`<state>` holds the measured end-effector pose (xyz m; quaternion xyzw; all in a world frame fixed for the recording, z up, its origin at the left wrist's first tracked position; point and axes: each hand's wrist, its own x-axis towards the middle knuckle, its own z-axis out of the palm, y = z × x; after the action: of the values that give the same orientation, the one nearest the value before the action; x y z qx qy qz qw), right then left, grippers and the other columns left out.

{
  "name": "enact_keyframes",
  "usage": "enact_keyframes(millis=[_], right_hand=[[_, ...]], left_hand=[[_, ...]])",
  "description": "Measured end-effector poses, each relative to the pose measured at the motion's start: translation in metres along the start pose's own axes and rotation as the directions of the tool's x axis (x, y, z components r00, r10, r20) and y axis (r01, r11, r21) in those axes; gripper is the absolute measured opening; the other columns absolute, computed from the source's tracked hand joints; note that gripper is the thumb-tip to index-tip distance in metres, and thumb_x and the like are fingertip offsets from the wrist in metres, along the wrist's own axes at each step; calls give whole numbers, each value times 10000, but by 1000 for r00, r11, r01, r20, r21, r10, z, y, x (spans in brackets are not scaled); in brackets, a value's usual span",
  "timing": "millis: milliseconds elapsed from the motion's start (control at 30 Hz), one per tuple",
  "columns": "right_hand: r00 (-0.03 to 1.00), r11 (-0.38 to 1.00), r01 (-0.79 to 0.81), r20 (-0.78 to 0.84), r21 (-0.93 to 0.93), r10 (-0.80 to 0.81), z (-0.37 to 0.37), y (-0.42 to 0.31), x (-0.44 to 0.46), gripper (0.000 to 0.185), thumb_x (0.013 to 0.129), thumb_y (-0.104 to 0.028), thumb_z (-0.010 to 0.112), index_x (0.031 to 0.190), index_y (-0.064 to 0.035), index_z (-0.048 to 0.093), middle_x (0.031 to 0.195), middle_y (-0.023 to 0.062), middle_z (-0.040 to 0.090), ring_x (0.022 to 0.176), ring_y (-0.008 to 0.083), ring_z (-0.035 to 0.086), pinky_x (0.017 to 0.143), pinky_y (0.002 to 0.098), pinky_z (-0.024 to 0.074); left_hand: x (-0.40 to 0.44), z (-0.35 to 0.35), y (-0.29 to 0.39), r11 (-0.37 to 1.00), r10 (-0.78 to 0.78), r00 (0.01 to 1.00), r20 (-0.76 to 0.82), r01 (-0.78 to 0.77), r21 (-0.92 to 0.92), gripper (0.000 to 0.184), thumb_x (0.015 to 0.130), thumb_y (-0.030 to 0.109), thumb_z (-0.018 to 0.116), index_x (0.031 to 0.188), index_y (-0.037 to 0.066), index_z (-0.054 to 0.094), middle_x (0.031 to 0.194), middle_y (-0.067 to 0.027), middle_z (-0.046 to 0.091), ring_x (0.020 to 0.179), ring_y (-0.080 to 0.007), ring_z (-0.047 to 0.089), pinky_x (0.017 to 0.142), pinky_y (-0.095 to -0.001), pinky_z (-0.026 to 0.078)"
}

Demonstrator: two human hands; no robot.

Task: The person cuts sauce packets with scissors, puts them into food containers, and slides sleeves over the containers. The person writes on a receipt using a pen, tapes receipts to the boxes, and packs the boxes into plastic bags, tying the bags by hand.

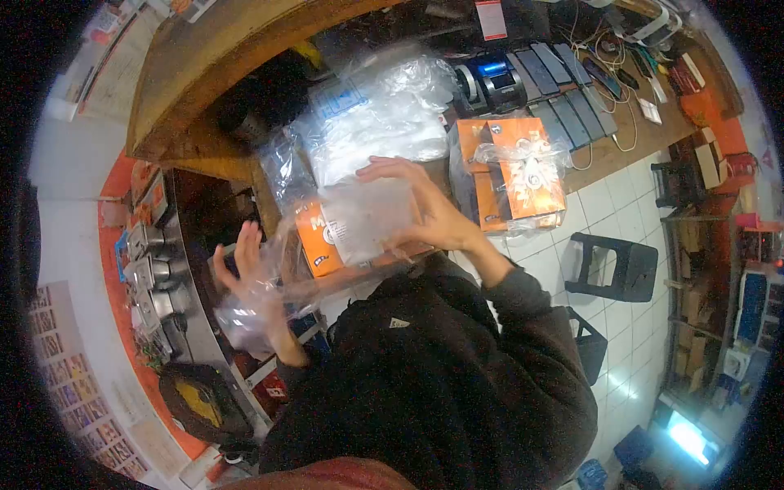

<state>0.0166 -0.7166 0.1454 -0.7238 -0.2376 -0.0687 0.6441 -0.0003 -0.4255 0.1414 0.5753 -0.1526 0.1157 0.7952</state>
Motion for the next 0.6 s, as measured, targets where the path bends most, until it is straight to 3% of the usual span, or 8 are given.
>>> enact_keyframes(millis=[133,233,267,333,433,500,567,600], right_hand=[[995,921,-13,88,-390,51,-10,-3,-14,705,623,-381,762,1233,-120,523,1272,81,513,1266,317,382,1071,443,253],[977,884,-40,166,-465,132,10,35,-18,574,665,-329,737,1172,-106,583,1188,92,563,1138,321,470,988,425,329],[978,885,-40,163,-463,129,19,46,-17,574,665,-329,737,1172,-106,583,1188,92,563,1138,321,470,988,425,329],[992,953,124,7,-276,-127,32,60,-12,396,738,-277,676,1071,-67,637,1085,122,600,968,327,534,882,409,390],[961,923,257,-21,-287,-275,28,56,-6,349,763,-277,647,997,-17,648,1065,138,614,959,304,575,870,392,425],[984,989,148,-99,-22,-150,28,39,4,309,829,-232,612,1039,-5,607,1060,162,613,1005,305,577,899,394,434],[989,967,30,-145,253,7,32,36,11,269,896,-187,576,1081,6,566,1055,185,612,1050,306,580,929,397,442],[975,744,-97,-87,661,204,36,40,13,271,929,-230,533,1066,1,568,1008,161,614,1046,294,587,924,385,455]], left_hand=[[-23,5,-7,715,111,994,-23,-63,697,590,911,286,515,1391,148,199,1411,-246,330,1303,-361,359,1107,-518,218],[-27,6,-21,994,-48,996,-74,55,96,436,879,274,559,1251,74,451,1414,-145,384,1274,-255,430,1148,-479,102],[-18,6,-26,791,91,980,179,-180,584,387,906,310,502,1211,74,467,1402,-137,408,1275,-253,429,1143,-477,125],[4,13,-35,338,77,885,460,-457,823,363,934,346,444,1171,75,483,1389,-128,432,1276,-252,428,1138,-475,148],[20,23,-46,591,28,869,494,-413,693,347,975,382,366,1109,85,487,1244,-145,563,1268,-302,429,1119,-484,186],[17,23,-55,954,-203,978,42,208,-216,342,1001,382,314,1109,97,469,1068,-149,646,1279,-286,420,1110,-491,203],[19,34,-55,725,-540,811,-225,313,-613,326,1010,374,297,1089,98,453,772,-110,655,949,-214,633,1080,-493,270],[18,30,-65,562,-337,940,61,253,-788,417,1008,383,292,1159,33,459,699,-74,629,734,-175,601,1015,-432,352]])
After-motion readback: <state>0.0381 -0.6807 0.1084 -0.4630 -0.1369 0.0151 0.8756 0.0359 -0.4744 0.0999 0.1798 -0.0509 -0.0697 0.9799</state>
